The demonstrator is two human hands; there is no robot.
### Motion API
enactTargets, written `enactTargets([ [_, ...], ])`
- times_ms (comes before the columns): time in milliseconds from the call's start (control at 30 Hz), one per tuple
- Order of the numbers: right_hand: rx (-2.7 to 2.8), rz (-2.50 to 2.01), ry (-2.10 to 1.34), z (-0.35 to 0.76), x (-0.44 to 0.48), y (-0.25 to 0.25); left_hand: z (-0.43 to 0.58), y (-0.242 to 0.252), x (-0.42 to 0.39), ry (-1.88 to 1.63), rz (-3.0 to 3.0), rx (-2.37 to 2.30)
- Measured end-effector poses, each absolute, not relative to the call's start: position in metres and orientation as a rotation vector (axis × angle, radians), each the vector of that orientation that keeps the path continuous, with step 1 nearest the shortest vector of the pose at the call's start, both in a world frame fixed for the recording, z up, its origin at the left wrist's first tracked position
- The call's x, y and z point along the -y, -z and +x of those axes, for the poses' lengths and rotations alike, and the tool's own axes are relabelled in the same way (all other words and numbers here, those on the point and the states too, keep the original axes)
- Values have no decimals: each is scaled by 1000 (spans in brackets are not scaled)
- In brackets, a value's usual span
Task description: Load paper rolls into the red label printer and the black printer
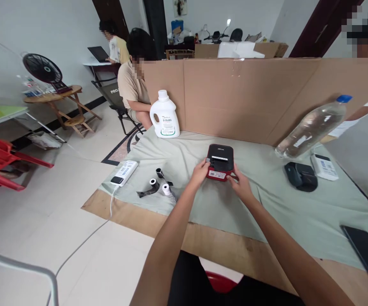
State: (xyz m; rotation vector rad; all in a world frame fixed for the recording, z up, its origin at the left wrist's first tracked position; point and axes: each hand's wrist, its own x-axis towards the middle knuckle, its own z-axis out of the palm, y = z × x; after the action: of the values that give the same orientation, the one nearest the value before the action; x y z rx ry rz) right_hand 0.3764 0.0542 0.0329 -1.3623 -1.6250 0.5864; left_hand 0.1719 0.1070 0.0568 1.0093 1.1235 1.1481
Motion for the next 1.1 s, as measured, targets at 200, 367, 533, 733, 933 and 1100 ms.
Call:
enactTargets([
  [200,1605,-1223,-587,269,-119,-45,80,-78,-165,-1280,933,-1223],
  [367,1559,-1157,-662,182,-169,-32,6,-90,-206,-1355,844,-1354],
  [533,1628,-1154,-700,133,-192,-17,-39,-80,-221,-1365,729,-1456],
  [733,1678,-1135,-696,106,-195,-4,-65,-65,-218,-1359,638,-1535],
  [933,1679,-1133,-661,102,-189,1,-65,-61,-217,-1368,601,-1543],
  [1100,1645,-1149,-668,97,-193,-3,-63,-65,-222,-1374,593,-1568],
])
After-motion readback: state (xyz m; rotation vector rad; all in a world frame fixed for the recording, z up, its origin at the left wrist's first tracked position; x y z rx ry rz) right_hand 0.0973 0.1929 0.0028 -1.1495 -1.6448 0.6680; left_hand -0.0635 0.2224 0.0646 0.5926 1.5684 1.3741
